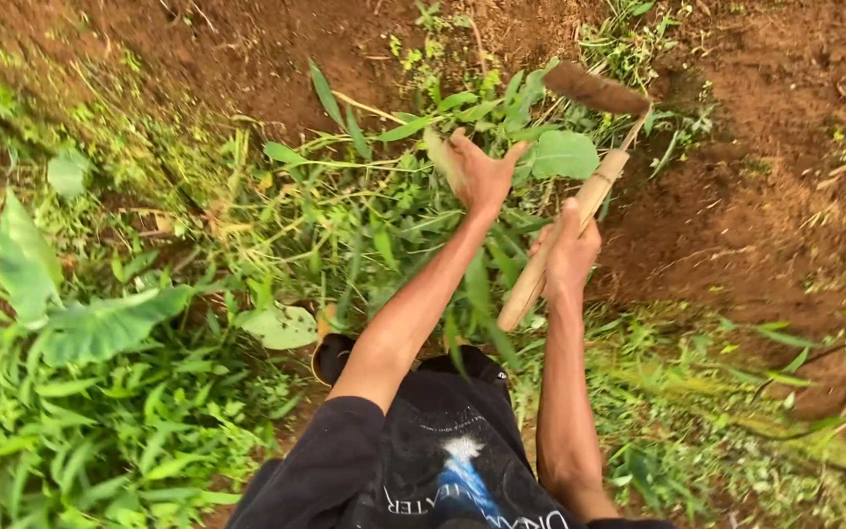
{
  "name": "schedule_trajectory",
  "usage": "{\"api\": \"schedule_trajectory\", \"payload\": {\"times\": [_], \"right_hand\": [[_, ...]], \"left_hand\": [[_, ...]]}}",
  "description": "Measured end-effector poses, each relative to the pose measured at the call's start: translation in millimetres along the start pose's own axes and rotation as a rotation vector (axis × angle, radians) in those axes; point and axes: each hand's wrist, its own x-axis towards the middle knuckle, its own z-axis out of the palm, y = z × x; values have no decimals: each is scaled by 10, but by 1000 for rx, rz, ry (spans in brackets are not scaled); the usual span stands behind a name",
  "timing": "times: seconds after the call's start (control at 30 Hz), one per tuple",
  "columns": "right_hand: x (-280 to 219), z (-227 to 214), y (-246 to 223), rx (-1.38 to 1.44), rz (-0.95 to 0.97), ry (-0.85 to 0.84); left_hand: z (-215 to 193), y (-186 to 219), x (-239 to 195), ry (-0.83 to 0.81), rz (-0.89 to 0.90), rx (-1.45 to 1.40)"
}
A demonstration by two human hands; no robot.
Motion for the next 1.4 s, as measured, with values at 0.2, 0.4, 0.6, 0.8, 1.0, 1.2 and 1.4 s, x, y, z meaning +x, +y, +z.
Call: {"api": "schedule_trajectory", "payload": {"times": [0.2, 0.4, 0.6, 0.8, 1.0, 1.2, 1.4], "right_hand": [[486, -727, 126, -129, 144, -189], [840, -873, 295, -234, 42, -399], [1267, -497, 143, -202, -236, -537], [1292, -11, 360, -206, -282, -504], [1349, -126, 526, -353, -62, -538], [1777, 124, -82, 9, -198, -465], [1515, 246, 150, -209, -12, -581]], "left_hand": [[966, -931, 183, 58, -57, 341], [699, -1374, 50, 31, 80, 471], [766, -1792, 227, -28, 106, 262], [842, -1797, 109, -48, 45, 172], [665, -1579, -45, -5, 148, 241], [873, -1958, 229, -26, 71, 243], [771, -1633, -57, -22, 33, 241]]}}
